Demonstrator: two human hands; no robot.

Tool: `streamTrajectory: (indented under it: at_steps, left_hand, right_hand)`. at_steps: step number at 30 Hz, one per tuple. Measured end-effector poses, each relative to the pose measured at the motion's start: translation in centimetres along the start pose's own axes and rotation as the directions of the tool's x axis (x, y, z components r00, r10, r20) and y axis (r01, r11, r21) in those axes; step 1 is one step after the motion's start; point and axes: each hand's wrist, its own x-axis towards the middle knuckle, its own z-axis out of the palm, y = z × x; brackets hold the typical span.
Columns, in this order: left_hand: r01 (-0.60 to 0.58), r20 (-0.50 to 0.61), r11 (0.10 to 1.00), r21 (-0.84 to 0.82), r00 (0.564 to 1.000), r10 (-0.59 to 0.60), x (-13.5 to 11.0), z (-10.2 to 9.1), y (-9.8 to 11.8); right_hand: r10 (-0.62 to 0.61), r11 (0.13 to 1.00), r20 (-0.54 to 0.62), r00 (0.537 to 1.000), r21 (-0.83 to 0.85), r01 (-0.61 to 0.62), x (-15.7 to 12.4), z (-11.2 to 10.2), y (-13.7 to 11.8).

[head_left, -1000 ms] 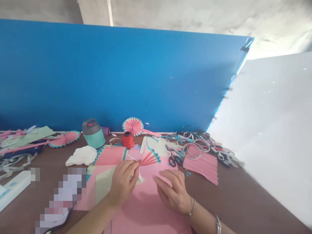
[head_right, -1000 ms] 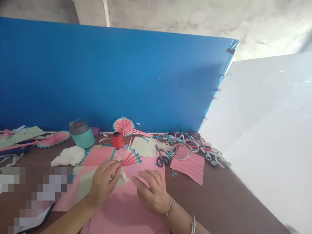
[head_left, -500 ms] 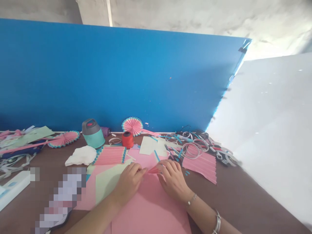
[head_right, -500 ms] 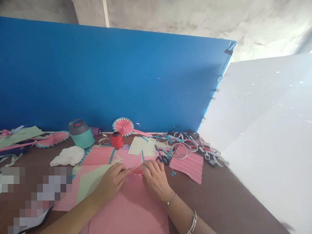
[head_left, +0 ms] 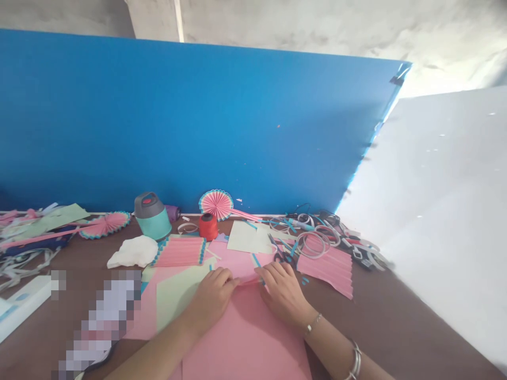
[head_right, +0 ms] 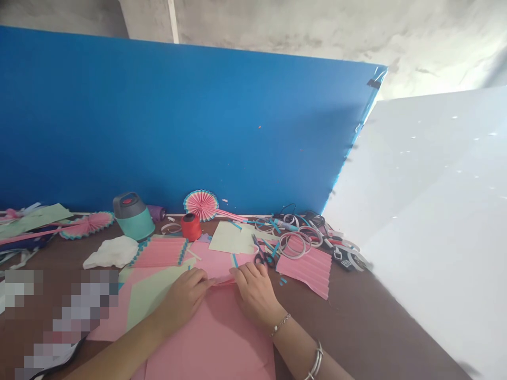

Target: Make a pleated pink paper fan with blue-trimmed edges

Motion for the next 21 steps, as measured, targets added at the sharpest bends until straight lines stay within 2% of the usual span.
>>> streamTrajectory:
  at_steps: [11,21]
  left_hand:
    - [0.03,0.085,0.999,-0.011,0.996,-0.029,-0.17,0.1,0.08]
    - [0.014,0.153,1.0,-0.016,0.988,-0.012,-0.34,-0.35,0.31]
  right_hand:
    - [-0.002,0.998,0.108,0.994,0.056,-0.004,-0.1,0.07,-0.01]
    - [-0.024,0.999,0.099,0.995,0.044,0.019,-0.48,0.53,0.21]
